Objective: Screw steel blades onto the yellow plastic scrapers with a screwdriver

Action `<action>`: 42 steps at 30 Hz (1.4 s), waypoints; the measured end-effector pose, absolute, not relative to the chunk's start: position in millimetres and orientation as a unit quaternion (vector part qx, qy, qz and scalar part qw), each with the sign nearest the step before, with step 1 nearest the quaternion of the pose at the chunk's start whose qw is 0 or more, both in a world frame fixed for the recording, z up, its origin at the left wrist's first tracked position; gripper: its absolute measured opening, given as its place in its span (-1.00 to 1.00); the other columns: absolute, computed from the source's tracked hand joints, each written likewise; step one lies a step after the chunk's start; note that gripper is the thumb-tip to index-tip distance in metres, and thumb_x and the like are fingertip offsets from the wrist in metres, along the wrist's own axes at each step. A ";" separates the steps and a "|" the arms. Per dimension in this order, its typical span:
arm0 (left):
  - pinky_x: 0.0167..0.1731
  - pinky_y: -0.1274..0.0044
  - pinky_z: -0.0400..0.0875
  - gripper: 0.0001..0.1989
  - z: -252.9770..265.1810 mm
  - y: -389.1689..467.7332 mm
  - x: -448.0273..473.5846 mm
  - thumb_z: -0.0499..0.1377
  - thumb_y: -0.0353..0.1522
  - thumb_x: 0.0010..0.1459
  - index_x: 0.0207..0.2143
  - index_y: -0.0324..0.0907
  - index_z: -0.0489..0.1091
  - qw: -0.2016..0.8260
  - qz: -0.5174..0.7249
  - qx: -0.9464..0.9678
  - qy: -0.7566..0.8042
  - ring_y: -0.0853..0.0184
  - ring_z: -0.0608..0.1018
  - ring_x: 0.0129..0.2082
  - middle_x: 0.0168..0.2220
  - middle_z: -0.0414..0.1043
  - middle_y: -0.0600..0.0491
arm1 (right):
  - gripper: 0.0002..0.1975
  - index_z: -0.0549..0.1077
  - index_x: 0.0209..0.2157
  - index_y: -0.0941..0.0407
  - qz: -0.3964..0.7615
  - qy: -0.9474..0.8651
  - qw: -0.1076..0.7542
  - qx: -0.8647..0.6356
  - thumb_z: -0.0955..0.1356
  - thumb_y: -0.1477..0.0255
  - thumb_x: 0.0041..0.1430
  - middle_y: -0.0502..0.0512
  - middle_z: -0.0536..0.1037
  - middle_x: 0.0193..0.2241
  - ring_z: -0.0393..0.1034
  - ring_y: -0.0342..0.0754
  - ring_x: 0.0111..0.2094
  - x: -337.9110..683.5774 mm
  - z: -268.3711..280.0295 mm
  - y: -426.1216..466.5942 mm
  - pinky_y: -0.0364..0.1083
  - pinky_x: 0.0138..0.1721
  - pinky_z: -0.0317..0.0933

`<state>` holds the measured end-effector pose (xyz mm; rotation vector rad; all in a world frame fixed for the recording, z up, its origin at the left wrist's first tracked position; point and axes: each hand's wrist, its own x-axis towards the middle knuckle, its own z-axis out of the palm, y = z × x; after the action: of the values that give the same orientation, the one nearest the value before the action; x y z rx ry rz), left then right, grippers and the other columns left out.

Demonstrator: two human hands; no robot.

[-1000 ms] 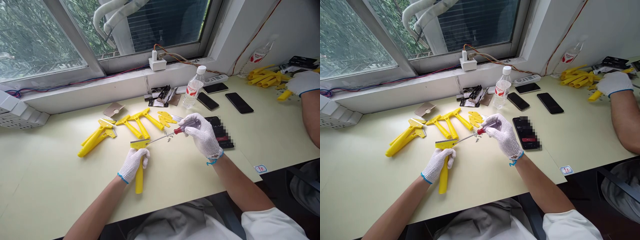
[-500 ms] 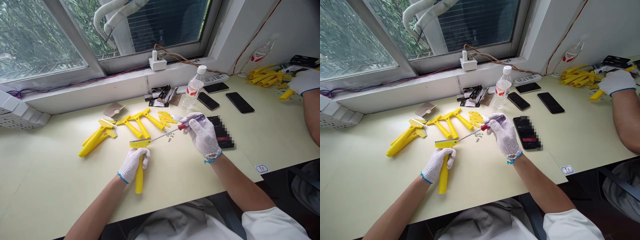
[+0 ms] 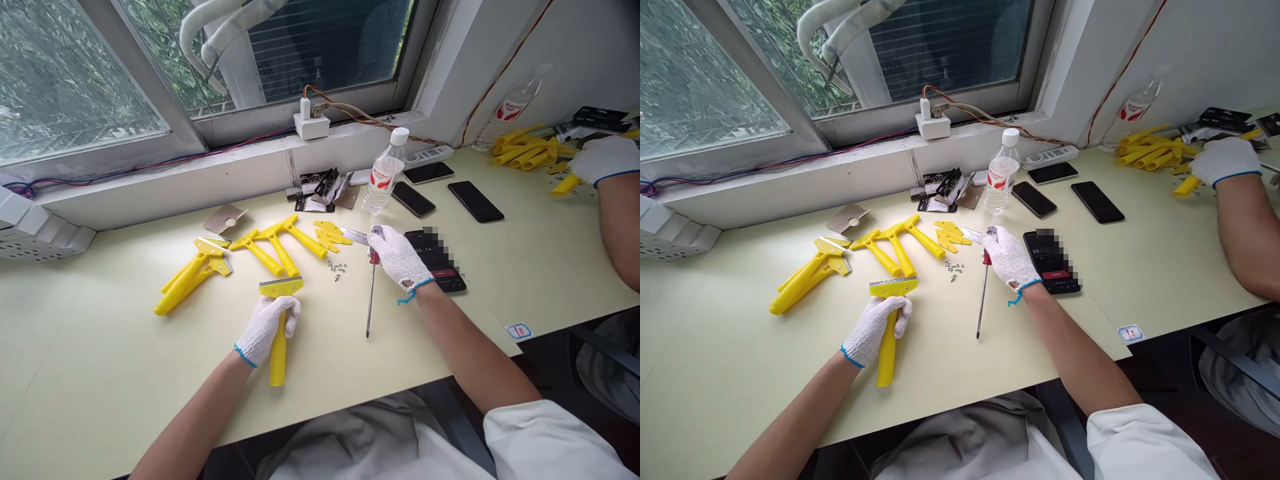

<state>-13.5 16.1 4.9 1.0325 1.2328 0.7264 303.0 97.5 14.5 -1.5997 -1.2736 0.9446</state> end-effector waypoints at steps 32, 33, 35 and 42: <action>-0.50 0.51 0.31 -0.65 5.9 7.3 -9.1 0.19 -0.12 0.36 -0.39 -0.17 0.47 0.675 0.300 0.451 0.502 0.38 0.32 -0.66 -0.65 0.35 0.11 | -0.59 0.51 0.06 0.18 0.145 -0.612 0.298 -0.718 0.43 0.17 0.36 0.35 0.65 -0.20 0.55 0.22 -0.08 294.5 19.2 82.4 0.09 -0.02 0.34; -0.50 0.51 0.31 -0.65 5.1 5.9 -8.7 0.19 -0.12 0.37 -0.39 -0.17 0.47 0.683 0.295 0.448 0.495 0.39 0.32 -0.66 -0.64 0.35 0.10 | -0.57 0.51 0.09 0.18 0.172 -0.625 0.333 -0.685 0.40 0.15 0.38 0.32 0.65 -0.19 0.55 0.19 -0.11 285.3 20.9 76.9 0.10 -0.01 0.35; -0.50 0.52 0.31 -0.63 3.5 2.9 -7.7 0.19 -0.12 0.38 -0.40 -0.18 0.47 0.701 0.287 0.446 0.478 0.40 0.33 -0.65 -0.64 0.36 0.09 | -0.58 0.54 0.07 0.12 0.346 -0.620 0.387 -0.588 0.39 0.12 0.38 0.22 0.65 -0.19 0.56 0.09 -0.21 263.7 20.1 65.3 0.06 -0.10 0.43; -0.57 0.55 0.32 -0.72 1.8 -3.3 -5.1 0.24 -0.16 0.36 -0.19 -0.21 0.53 0.745 0.301 0.412 0.429 0.46 0.35 -0.68 -0.49 0.47 0.09 | -0.62 0.60 -0.16 0.13 0.813 -0.291 0.321 -0.389 0.35 0.10 0.45 0.29 0.68 -0.04 0.63 0.04 -0.17 213.9 -0.3 40.3 -0.03 -0.18 0.54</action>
<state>-5.1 -3.3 1.8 0.9028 0.9394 0.6600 213.9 40.3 -0.3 -1.0206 -0.7647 2.1358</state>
